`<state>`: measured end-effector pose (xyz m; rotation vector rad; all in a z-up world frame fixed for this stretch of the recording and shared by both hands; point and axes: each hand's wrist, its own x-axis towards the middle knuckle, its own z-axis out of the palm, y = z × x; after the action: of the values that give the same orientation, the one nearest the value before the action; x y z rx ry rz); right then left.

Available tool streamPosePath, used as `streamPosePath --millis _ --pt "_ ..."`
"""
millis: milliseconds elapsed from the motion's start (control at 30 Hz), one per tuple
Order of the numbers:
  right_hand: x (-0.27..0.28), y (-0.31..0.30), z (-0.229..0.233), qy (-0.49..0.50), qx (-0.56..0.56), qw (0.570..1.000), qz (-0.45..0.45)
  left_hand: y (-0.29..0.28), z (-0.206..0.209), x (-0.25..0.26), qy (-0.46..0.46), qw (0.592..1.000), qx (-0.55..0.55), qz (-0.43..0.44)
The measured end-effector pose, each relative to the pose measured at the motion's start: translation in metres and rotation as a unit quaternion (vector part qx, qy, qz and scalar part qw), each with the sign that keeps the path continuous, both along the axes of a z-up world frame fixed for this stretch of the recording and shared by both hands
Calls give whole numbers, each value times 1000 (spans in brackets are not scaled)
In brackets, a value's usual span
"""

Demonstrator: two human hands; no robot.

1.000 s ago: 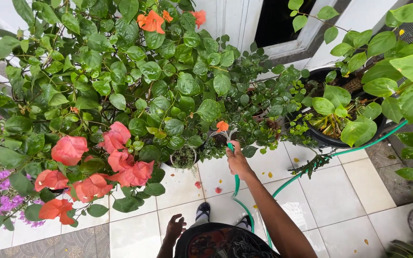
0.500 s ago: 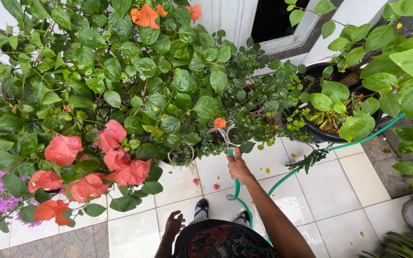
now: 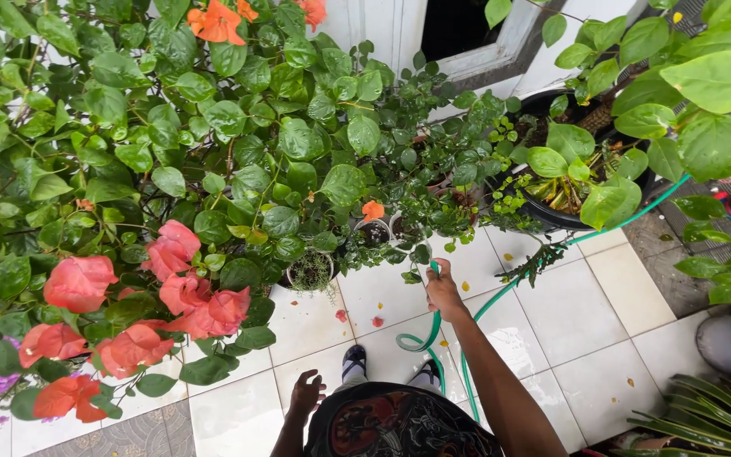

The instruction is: Watering various potted plants in a garden area using a garden hose.

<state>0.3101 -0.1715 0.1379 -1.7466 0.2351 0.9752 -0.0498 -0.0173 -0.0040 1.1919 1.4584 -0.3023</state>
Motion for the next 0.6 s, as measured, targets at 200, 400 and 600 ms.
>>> streamPosePath --millis 200,400,600 --pt "6 -20 3 6 -3 999 -32 2 10 21 -9 1000 1 -25" --pt "9 -32 12 0 -12 999 -31 5 -3 31 -10 999 2 -32" --pt "16 -39 8 -18 24 995 -92 5 0 28 -12 999 1 -50"
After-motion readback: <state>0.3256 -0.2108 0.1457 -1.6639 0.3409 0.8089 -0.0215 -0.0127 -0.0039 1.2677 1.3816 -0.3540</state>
